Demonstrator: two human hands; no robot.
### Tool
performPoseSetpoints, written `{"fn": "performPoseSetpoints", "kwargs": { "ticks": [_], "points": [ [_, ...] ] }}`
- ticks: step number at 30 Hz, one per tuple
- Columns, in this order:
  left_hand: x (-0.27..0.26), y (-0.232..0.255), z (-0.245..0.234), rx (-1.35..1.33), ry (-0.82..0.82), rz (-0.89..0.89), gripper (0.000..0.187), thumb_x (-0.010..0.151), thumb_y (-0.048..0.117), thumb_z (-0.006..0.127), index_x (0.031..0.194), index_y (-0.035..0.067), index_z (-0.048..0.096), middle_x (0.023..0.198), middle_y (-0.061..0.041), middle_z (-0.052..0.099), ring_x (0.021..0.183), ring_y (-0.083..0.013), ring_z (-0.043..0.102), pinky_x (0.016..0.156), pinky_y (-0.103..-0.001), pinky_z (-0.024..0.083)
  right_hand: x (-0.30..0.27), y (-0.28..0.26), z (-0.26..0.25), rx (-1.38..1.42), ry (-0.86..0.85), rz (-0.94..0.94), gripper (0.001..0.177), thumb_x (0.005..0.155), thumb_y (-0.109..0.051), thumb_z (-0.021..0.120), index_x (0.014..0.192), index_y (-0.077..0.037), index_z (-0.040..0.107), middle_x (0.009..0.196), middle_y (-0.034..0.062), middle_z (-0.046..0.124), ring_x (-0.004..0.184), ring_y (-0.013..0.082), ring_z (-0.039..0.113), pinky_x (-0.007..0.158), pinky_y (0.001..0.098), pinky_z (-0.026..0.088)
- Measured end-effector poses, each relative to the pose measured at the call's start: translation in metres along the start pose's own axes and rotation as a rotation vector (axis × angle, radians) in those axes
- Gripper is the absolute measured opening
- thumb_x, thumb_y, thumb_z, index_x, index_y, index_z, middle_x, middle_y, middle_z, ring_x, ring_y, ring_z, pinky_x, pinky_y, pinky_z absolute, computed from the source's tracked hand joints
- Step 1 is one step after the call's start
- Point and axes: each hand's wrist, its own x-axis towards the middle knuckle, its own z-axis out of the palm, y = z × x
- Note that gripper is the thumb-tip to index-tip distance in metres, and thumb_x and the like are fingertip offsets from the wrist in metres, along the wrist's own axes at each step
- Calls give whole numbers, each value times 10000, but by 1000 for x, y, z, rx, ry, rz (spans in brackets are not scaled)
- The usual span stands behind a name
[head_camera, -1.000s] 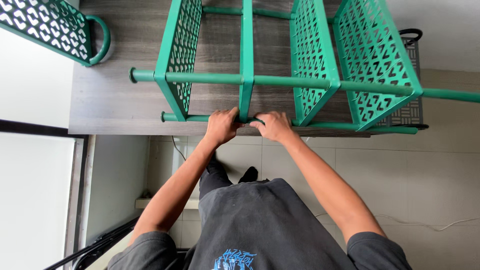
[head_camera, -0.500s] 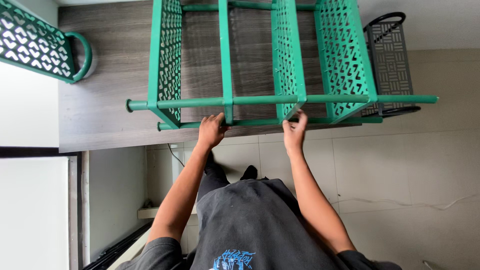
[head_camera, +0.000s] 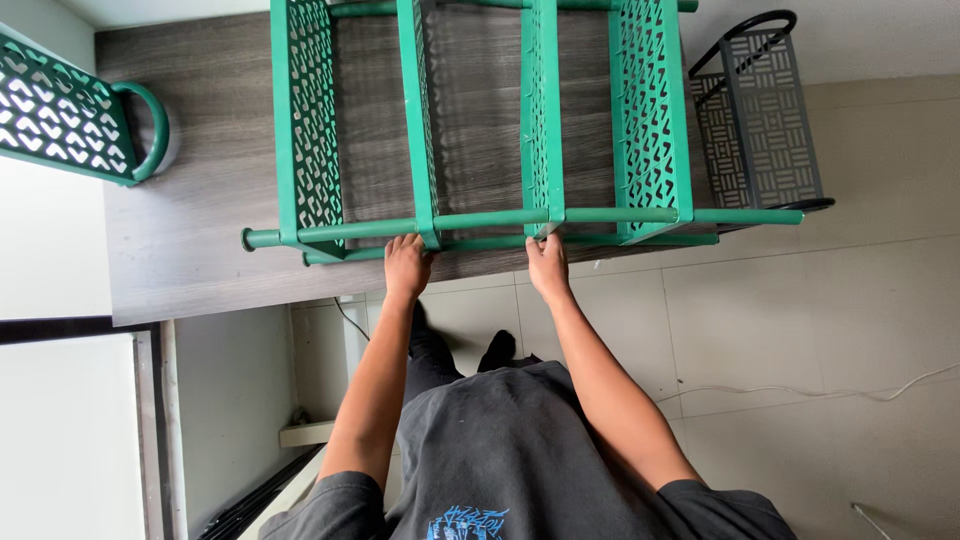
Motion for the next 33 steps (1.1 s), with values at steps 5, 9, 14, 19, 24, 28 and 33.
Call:
{"fn": "performPoseSetpoints", "kwargs": {
  "ticks": [5,9,14,19,24,28,33],
  "points": [
    [0,-9,12,51,-26,-35,288,806,175,790,1079,122,713,1178,-64,702,1166,-321,580,1041,-491,399,2,1,2,-41,-21,-3,292,978,-203,649,1213,-31,621,1052,105,691,928,251,661,828,387,535],
    [5,-8,11,98,-116,-79,227,870,223,777,1055,100,733,1204,-78,700,1228,-311,566,1099,-495,382,7,3,-4,10,-111,7,366,977,-196,623,1294,-15,592,1153,139,700,1008,248,681,866,379,534],
    [6,26,-37,53,-235,-119,303,868,296,759,1016,32,743,1088,-154,713,1088,-378,620,922,-505,459,3,-13,-49,109,-259,-5,317,960,-88,584,1237,60,622,1195,159,713,1067,214,695,900,363,537],
    [8,57,-145,-619,-349,-194,313,1027,330,639,965,50,764,865,-81,768,847,-272,730,777,-411,564,-30,-73,-113,320,144,-39,264,1068,-74,507,1168,52,716,882,154,698,778,218,644,712,333,531],
    [68,92,-146,-125,446,-1,574,1005,376,676,1417,22,488,1086,-181,747,906,-380,706,792,-452,544,27,-147,-103,-145,102,-316,360,1022,-272,612,1281,-24,633,1048,146,760,950,291,739,792,389,562],
    [99,86,-117,-69,-58,-289,674,931,456,661,1401,51,399,943,-272,710,873,-476,680,773,-562,521,58,-157,-85,-490,-232,-37,528,1017,-448,546,1357,-45,559,960,224,755,922,387,726,845,496,537],
    [98,72,-94,13,-128,-270,457,1006,387,581,1215,2,451,890,-273,716,817,-486,697,745,-574,548,55,-141,-68,-581,-212,-160,559,1066,-430,456,1410,11,468,891,281,714,849,482,683,756,568,533]
  ]
}}
